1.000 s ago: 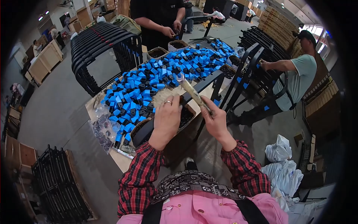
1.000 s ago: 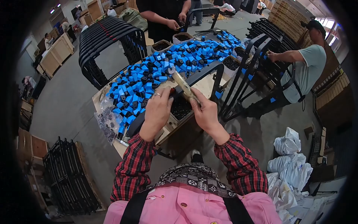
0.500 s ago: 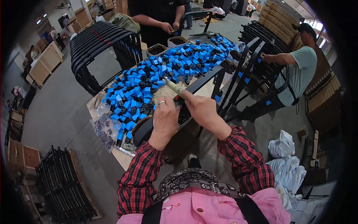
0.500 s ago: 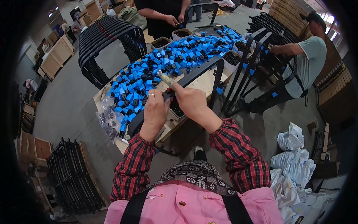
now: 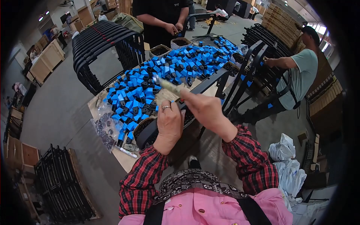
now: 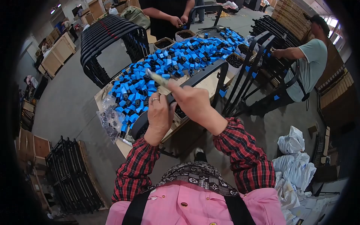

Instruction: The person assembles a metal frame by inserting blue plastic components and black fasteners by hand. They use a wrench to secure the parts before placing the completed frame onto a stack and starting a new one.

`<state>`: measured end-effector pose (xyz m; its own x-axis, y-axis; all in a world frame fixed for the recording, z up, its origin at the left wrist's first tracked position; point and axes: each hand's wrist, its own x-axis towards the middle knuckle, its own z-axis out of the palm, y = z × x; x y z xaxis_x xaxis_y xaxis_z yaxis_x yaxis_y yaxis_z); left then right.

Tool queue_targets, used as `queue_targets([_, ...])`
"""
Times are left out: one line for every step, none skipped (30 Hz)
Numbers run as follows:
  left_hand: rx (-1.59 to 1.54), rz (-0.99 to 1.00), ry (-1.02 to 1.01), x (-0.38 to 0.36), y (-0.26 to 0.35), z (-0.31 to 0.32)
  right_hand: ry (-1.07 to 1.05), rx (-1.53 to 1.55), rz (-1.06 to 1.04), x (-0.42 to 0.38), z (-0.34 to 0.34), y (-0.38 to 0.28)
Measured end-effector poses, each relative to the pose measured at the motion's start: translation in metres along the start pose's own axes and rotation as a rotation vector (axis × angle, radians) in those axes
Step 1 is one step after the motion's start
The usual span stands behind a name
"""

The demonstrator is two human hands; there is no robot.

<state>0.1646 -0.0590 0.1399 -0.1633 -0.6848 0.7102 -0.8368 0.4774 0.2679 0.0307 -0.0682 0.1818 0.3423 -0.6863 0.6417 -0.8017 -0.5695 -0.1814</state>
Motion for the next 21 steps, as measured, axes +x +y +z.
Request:
queue_targets([-0.002, 0.005, -0.003, -0.003, -0.001, 0.001, -0.086, -0.075, -0.009, -0.011, 0.011, 0.002])
queue_targets([0.015, -0.024, -0.029, -0.007, -0.004, 0.004, -0.169, -0.152, -0.016, -0.019, 0.019, 0.003])
queue_targets([0.032, -0.063, -0.047, -0.006, -0.004, 0.005, -0.181, -0.145, -0.018, -0.014, 0.016, 0.001])
queue_targets([0.031, -0.069, -0.046, -0.008, -0.002, 0.004, -0.186, -0.145, -0.022, -0.012, 0.014, 0.002])
queue_targets([0.024, -0.036, -0.024, -0.008, 0.000, 0.001, -0.089, -0.070, -0.022, -0.010, 0.013, 0.004])
queue_targets([0.019, -0.003, 0.003, -0.005, 0.000, -0.001, 0.011, 0.004, -0.027, -0.006, 0.011, 0.005])
queue_targets([0.022, -0.009, 0.007, -0.004, -0.003, 0.001, 0.086, 0.020, -0.029, -0.003, 0.004, 0.002])
queue_targets([0.052, -0.001, 0.001, -0.005, -0.005, 0.005, 0.079, 0.023, -0.030, -0.009, 0.009, 0.003])
queue_targets([0.078, 0.016, -0.012, -0.009, -0.006, 0.007, -0.020, -0.088, -0.067, -0.018, 0.015, 0.002])
queue_targets([0.075, 0.026, -0.016, -0.010, -0.006, 0.008, -0.111, -0.204, -0.102, -0.023, 0.018, 0.002])
queue_targets([0.073, 0.023, -0.008, -0.008, -0.006, 0.008, -0.116, -0.214, -0.093, -0.022, 0.019, 0.004])
queue_targets([0.073, 0.019, -0.008, -0.009, -0.006, 0.007, -0.114, -0.214, -0.093, -0.021, 0.014, 0.002])
queue_targets([0.074, 0.029, -0.006, -0.009, -0.004, 0.005, -0.070, -0.153, -0.085, -0.017, 0.010, 0.001])
queue_targets([0.058, 0.028, 0.001, -0.008, -0.002, 0.002, -0.025, -0.092, -0.083, -0.012, 0.005, 0.001])
queue_targets([0.039, 0.020, 0.006, -0.008, -0.001, 0.001, -0.026, -0.093, -0.087, -0.010, -0.001, -0.001])
queue_targets([0.039, 0.015, 0.003, -0.010, -0.001, 0.002, -0.016, -0.112, -0.046, -0.012, -0.007, -0.005])
queue_targets([0.060, 0.016, -0.019, -0.012, -0.003, 0.004, -0.002, -0.131, -0.001, -0.015, -0.010, -0.007])
queue_targets([0.082, 0.021, -0.036, -0.010, -0.004, 0.005, 0.003, -0.132, 0.001, -0.022, -0.005, -0.001])
queue_targets([0.081, 0.029, -0.033, -0.009, -0.003, 0.004, -0.001, -0.002, 0.062, -0.030, 0.004, 0.010])
queue_targets([0.075, 0.022, -0.038, -0.008, 0.000, 0.002, -0.004, 0.127, 0.118, -0.035, 0.010, 0.020])
queue_targets([0.070, 0.010, -0.044, -0.008, 0.001, 0.001, -0.001, 0.125, 0.114, -0.030, 0.005, 0.019])
